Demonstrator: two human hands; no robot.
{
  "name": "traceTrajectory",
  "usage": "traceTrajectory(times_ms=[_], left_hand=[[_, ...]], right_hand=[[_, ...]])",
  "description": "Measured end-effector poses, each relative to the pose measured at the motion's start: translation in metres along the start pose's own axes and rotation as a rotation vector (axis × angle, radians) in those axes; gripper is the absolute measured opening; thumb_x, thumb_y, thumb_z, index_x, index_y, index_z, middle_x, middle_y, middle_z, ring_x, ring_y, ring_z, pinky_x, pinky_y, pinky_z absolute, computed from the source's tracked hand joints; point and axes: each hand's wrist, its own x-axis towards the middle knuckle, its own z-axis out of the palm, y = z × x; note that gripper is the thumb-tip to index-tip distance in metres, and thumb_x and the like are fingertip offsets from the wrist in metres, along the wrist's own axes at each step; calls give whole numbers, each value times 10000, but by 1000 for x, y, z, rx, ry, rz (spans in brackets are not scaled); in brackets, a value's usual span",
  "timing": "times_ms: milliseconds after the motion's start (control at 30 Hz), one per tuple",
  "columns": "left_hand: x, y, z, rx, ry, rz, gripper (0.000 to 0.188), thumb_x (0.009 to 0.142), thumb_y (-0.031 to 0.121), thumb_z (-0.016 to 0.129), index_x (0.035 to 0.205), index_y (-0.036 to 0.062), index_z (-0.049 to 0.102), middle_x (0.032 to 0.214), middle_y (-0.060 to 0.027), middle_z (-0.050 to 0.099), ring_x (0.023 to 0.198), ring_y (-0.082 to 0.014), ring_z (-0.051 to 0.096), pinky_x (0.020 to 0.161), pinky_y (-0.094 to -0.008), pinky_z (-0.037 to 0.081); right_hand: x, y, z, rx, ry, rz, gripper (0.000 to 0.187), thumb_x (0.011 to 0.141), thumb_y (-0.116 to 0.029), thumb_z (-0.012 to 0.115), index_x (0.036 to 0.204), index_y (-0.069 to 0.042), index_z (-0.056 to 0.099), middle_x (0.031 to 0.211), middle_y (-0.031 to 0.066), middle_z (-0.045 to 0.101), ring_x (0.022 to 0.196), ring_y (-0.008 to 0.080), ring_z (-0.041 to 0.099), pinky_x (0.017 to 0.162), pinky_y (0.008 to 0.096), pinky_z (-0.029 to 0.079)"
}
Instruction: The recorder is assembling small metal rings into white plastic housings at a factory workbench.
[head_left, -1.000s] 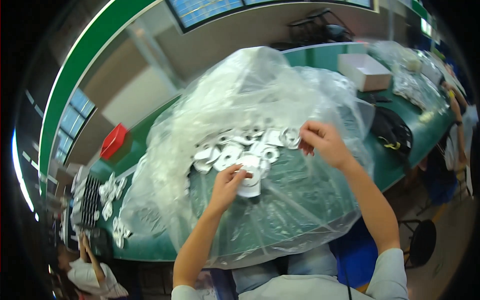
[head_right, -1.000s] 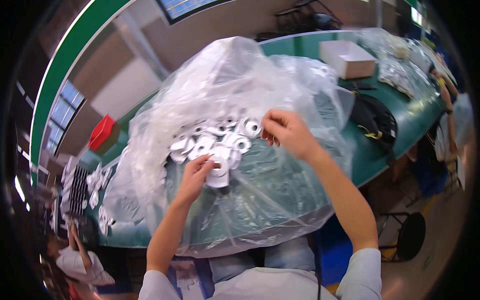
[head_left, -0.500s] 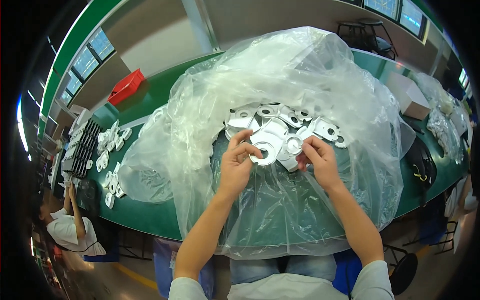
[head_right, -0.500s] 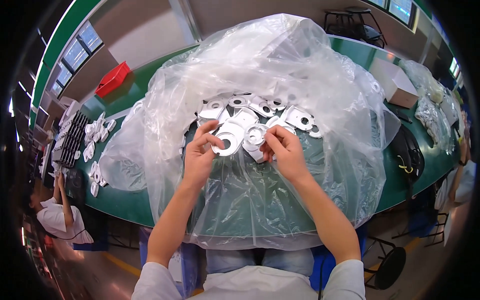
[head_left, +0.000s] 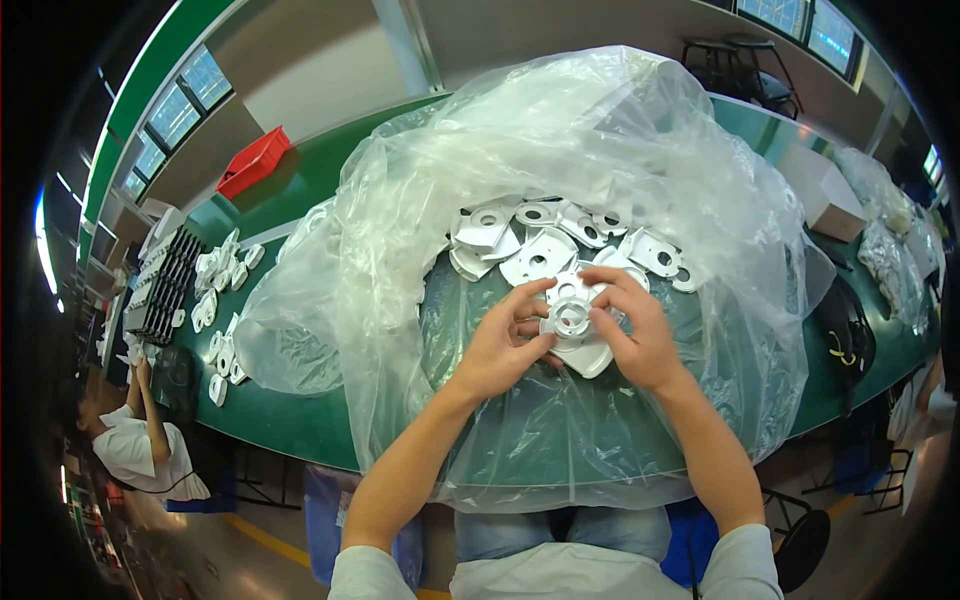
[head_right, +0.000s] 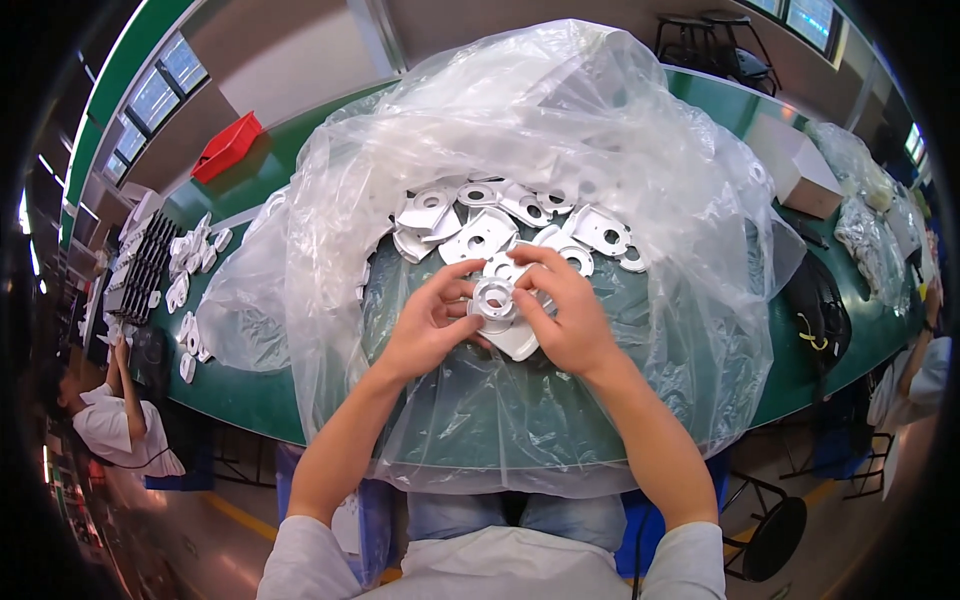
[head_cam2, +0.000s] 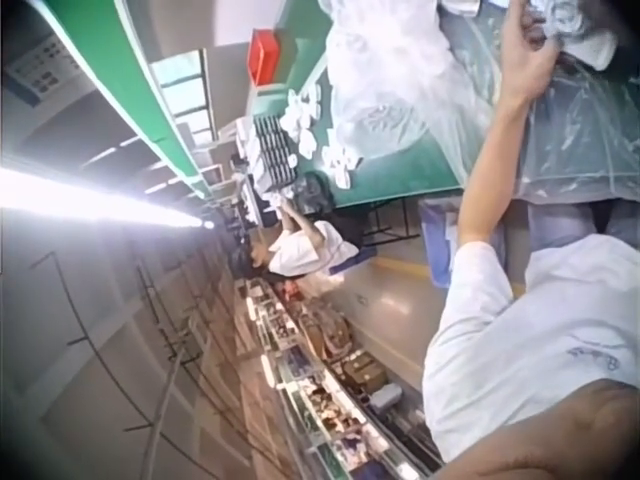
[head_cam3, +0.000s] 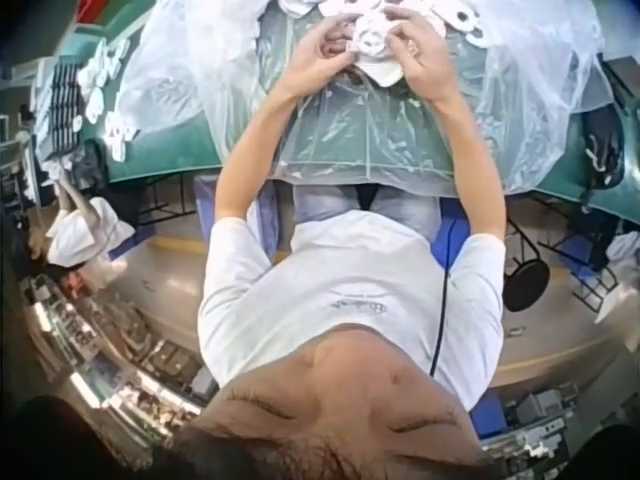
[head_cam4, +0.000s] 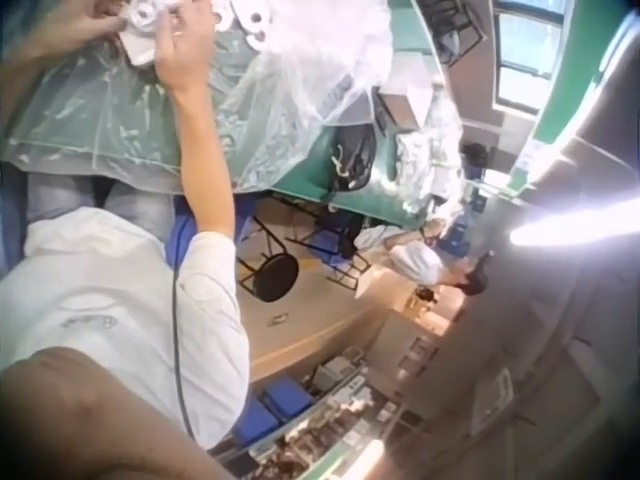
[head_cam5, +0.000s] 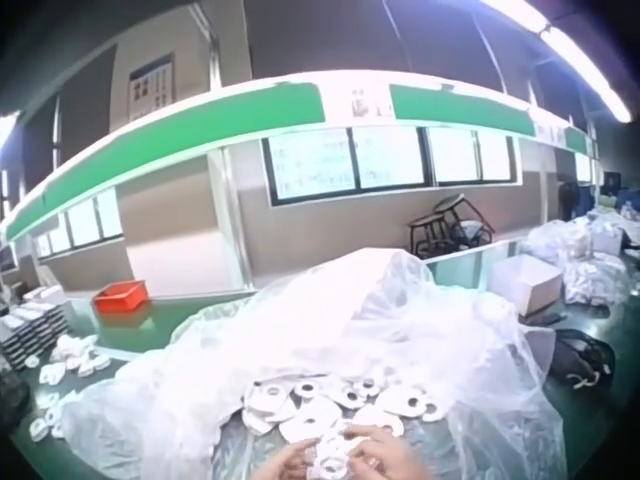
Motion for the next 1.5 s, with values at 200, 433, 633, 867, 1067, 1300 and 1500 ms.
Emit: traceTrajectory(times_ms=[200, 433, 633, 867, 1067, 1300, 1500], left_hand=[[3, -5, -4, -113, 35, 64, 403, 854, -26, 556, 1245, -40, 461, 1126, -150, 569, 976, -180, 592, 690, -288, 568], [2, -7, 0, -30, 133, 79, 330, 857, -17, 567, 1181, -50, 515, 1038, -140, 623, 885, -166, 622, 668, -281, 566], [2, -7, -1, 25, 134, 105, 276, 861, -17, 564, 1133, -54, 539, 991, -122, 645, 829, -146, 625, 629, -248, 528], [-3, -1, -14, 760, 265, 470, 223, 782, 43, 664, 1004, 26, 654, 939, -111, 639, 785, -190, 605, 639, -289, 484], [-51, 54, -22, 804, 480, 648, 209, 767, -33, 638, 963, 38, 657, 889, -94, 623, 693, -167, 603, 610, -256, 492], [-140, 47, -181, 1008, 1244, 197, 124, 793, 78, 639, 880, 1, 683, 746, -50, 646, 611, -109, 578, 565, -242, 445], [-137, 17, -232, 1465, 1073, -26, 159, 733, 136, 685, 862, 44, 696, 723, -131, 619, 604, -254, 592, 580, -324, 457]], right_hand=[[-2, 0, 0, 8, -62, 93, 41, 806, -15, 577, 814, 22, 563, 987, 116, 621, 777, 165, 595, 672, 254, 457], [-5, -4, 7, 378, 31, 342, 260, 822, -28, 601, 1073, -15, 535, 1022, 78, 614, 836, 119, 595, 710, 245, 470], [-5, -4, 7, 441, -256, 374, 291, 887, -98, 543, 1167, -17, 535, 942, 104, 642, 821, 131, 621, 686, 262, 499], [-7, 2, 17, 520, -252, 469, 247, 922, -131, 474, 1104, 23, 539, 833, 105, 645, 641, 168, 640, 564, 257, 516], [-8, 1, 11, 612, -177, 543, 246, 915, -123, 492, 1096, 38, 532, 846, 142, 654, 627, 174, 643, 545, 257, 523], [-7, -1, 17, 590, -196, 515, 236, 870, -59, 520, 1086, 34, 535, 874, 161, 653, 637, 190, 650, 561, 272, 529], [-9, -3, 18, 684, -211, 513, 196, 898, -111, 503, 1045, 11, 544, 848, 159, 647, 624, 197, 645, 551, 283, 519]])
